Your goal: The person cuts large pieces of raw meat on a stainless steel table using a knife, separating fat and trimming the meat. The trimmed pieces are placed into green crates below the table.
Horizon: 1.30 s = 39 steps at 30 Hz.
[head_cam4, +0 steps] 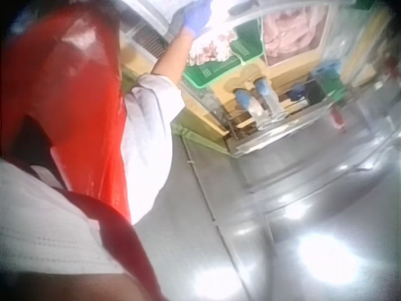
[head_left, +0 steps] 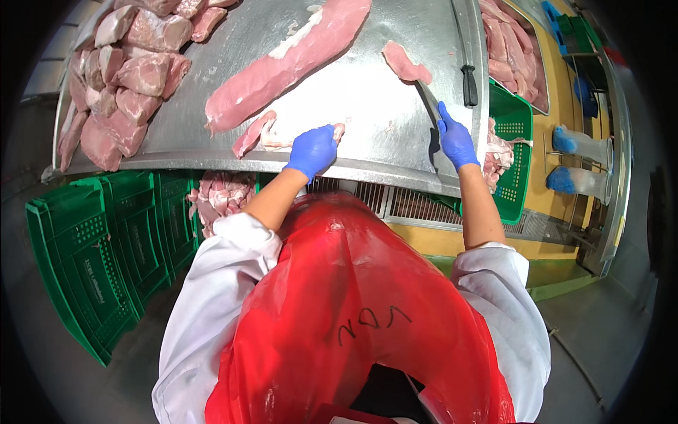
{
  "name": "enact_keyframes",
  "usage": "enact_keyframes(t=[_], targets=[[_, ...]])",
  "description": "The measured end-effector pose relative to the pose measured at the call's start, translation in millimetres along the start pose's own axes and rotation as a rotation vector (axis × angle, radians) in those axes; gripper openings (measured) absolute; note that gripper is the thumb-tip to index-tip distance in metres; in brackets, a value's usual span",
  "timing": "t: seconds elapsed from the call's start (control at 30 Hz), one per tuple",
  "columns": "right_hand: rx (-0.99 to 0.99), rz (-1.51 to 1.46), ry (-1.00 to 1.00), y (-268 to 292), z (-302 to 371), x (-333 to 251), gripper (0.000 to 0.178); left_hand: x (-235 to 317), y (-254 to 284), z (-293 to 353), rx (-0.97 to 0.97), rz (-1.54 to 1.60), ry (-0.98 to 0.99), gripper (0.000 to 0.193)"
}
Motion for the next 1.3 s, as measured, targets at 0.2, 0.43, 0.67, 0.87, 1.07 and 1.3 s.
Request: enact_keyframes(t=[0.2, 0.43, 0.67, 0.87, 1.07, 1.3], targets=[[-0.215, -0.758, -0.613, 50.4, 67.1, -17.4, 0.048, 98.6, 107.6, -22.0, 0.033, 0.557, -0.085, 0.046], [0.03, -1.141, -0.572, 111.3, 127.7, -29.0, 0.04, 167.9, 261.4, -1.1, 0.065, 1.387, -0.3, 0.019], [0.251, -1.063, -0.355, 101.3, 123.0, -28.0, 0.041, 233.2, 314.6, 23.2, 0.106, 1.369, -0.538, 0.023], [0.177, -0.821, -0.309, 60.8, 105.2, -56.4, 0.048, 46.1, 217.9, 14.0, -0.182, 1.5, -0.122, 0.035], [-0.181, -0.568, -0.032, 39.2, 74.0, -112.1, 0.07, -84.4, 46.6, 35.1, 0.355, -0.128, -0.007, 0.077], [-0.432, -0.315, 0.047, -24.0, 27.6, -114.2, 0.064, 23.9, -17.9, -42.1, -0.051, -0.581, 0.025, 0.026]])
Point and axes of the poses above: each hand's wrist, its own z-axis away from the middle knuckle, its own y-axis out of the back of the hand, x = y × z, the point moved 5 cm from there along -z, towards the middle knuckle, and after that the axes turned 14 degrees about y, right-handed, at the moved point
